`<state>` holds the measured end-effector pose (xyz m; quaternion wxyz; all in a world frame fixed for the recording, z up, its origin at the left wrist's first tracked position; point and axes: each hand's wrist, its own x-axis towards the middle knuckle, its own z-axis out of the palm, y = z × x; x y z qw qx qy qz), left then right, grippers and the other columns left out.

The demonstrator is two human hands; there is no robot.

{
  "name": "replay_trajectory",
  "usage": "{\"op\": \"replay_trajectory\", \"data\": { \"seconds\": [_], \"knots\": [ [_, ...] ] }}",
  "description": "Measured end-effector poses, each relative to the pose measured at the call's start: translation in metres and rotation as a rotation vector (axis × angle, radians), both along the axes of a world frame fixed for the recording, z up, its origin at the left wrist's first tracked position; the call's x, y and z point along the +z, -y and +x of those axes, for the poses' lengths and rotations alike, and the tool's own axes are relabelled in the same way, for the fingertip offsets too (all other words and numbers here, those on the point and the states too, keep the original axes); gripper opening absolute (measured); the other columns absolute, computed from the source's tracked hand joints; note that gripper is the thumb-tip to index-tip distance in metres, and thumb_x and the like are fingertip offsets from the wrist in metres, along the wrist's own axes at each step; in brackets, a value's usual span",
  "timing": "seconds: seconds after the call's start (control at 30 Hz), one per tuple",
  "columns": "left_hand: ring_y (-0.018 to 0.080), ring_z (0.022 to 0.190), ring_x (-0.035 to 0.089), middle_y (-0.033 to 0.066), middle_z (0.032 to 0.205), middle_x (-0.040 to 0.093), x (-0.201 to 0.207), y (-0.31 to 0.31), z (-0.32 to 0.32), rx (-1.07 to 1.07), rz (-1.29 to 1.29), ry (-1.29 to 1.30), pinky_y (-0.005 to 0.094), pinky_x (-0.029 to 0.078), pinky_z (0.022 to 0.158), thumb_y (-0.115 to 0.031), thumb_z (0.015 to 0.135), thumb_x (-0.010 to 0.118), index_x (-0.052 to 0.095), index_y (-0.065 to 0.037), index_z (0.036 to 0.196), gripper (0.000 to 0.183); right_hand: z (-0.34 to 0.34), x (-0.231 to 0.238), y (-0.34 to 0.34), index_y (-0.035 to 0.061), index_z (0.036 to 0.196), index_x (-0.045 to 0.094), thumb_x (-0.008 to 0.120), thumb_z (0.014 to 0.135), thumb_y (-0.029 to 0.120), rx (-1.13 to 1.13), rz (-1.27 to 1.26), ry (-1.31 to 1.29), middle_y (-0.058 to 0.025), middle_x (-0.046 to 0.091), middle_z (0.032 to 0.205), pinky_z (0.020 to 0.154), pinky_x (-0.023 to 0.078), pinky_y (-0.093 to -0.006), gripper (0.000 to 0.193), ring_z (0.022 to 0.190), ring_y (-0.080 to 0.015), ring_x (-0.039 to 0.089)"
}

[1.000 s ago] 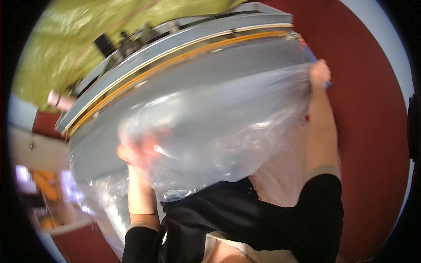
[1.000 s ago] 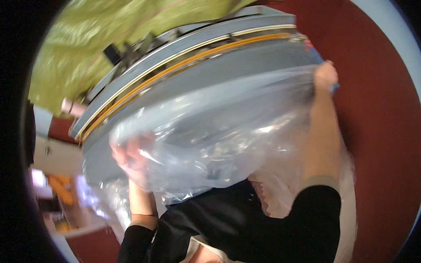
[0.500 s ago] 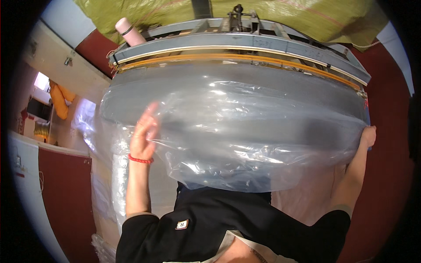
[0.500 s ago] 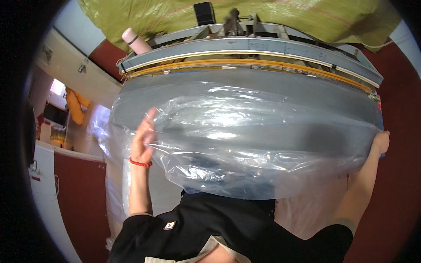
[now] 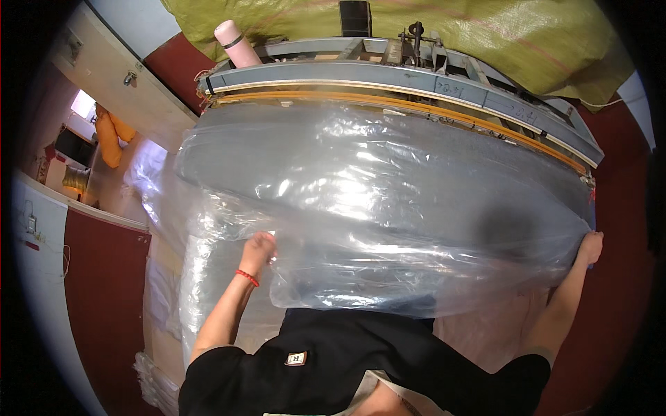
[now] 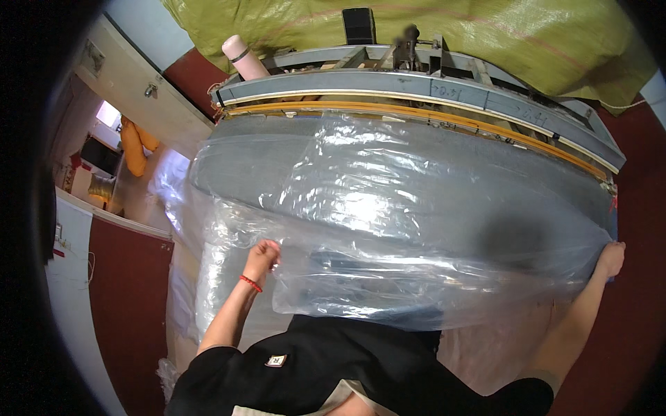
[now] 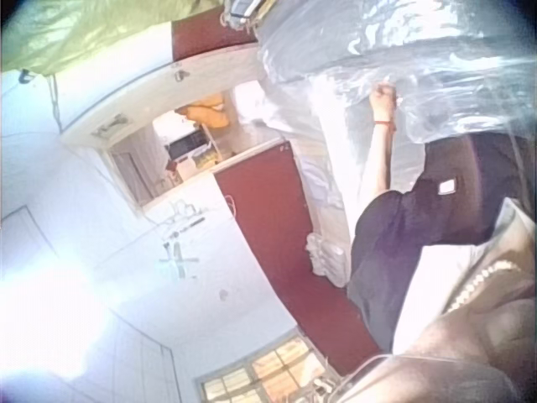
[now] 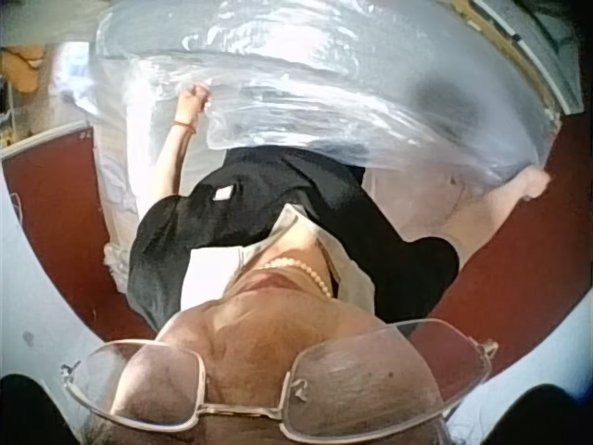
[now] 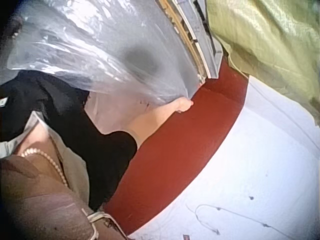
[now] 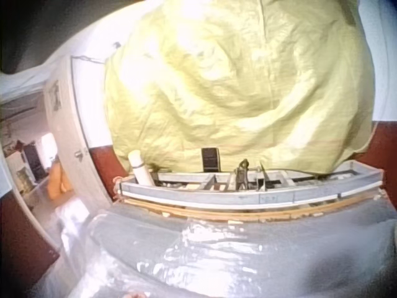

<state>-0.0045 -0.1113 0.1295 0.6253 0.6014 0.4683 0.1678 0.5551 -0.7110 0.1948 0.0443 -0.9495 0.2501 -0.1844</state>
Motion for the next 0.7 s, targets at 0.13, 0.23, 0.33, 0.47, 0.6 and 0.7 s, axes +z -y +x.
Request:
{"op": "replay_trajectory", "data": {
  "seconds": [0.13, 0.23, 0.33, 0.47, 0.6, 0.7],
  "knots": [
    [0.0258, 0.05, 0.053, 0.0075, 0.062, 0.054, 0.022, -0.006, 0.017, -0.367, 1.132, -0.552, 0.0343, 0.043, 0.047, -0.009, 0.074, 0.058, 0.051, -0.005, 0.079, 0.009, 0.001, 0.002, 0.0, 0.0105, 0.104, 0.052, 0.04, 0.085, 0.031, 0.027, -0.007, -0.029, -0.0164, 0.058, 0.102, 0.075, 0.044, -0.046, 0.031, 0.094, -0.0362, 0.055],
    [0.033, 0.077, 0.053, 0.0158, 0.083, 0.055, 0.098, -0.002, 0.087, -0.419, 1.379, -0.063, 0.038, 0.044, 0.064, -0.012, 0.076, 0.055, 0.053, -0.001, 0.083, 0.013, -0.005, -0.002, -0.007, 0.0099, 0.104, 0.052, 0.04, 0.085, 0.031, 0.023, 0.024, -0.038, -0.0166, 0.058, 0.102, 0.075, 0.044, -0.046, 0.031, 0.094, -0.0363, 0.054],
    [0.0326, 0.092, 0.05, 0.0165, 0.096, 0.055, 0.099, -0.037, 0.145, -0.578, 1.295, -0.011, 0.0382, 0.041, 0.078, -0.013, 0.079, 0.055, 0.055, 0.0, 0.094, 0.02, -0.006, 0.003, 0.0, 0.0096, 0.104, 0.052, 0.041, 0.085, 0.032, 0.008, 0.008, -0.025, -0.016, 0.058, 0.102, 0.075, 0.044, -0.0459, 0.031, 0.094, -0.0364, 0.054],
    [0.032, 0.113, 0.042, 0.0169, 0.12, 0.047, 0.076, -0.079, 0.194, -0.563, 1.299, -0.116, 0.0361, 0.034, 0.094, -0.023, 0.083, 0.054, 0.046, -0.006, 0.12, 0.041, -0.001, -0.002, -0.002, 0.0097, 0.103, 0.052, 0.041, 0.085, 0.032, 0.04, 0.008, 0.002, -0.0157, 0.058, 0.102, 0.075, 0.044, -0.0461, 0.031, 0.094, -0.0363, 0.055],
    [0.0335, 0.12, 0.034, 0.0153, 0.129, 0.038, 0.079, -0.066, 0.208, -0.546, 1.216, -0.195, 0.0452, 0.029, 0.096, -0.034, 0.083, 0.052, 0.042, -0.015, 0.125, 0.047, -0.001, -0.001, -0.002, 0.0095, 0.103, 0.052, 0.041, 0.085, 0.032, 0.028, 0.01, -0.013, -0.0159, 0.059, 0.1, 0.075, 0.044, -0.0465, 0.031, 0.093, -0.0358, 0.055],
    [0.0355, 0.126, 0.022, 0.0117, 0.135, 0.03, 0.072, -0.057, 0.202, -0.585, 1.317, -0.5, 0.0628, 0.02, 0.089, -0.045, 0.081, 0.051, 0.043, -0.024, 0.125, 0.05, -0.003, 0.001, -0.002, 0.0097, 0.103, 0.053, 0.04, 0.085, 0.03, 0.005, -0.001, 0.009, -0.0156, 0.059, 0.098, 0.074, 0.044, -0.0462, 0.03, 0.093, -0.0356, 0.055]
  ]
}}
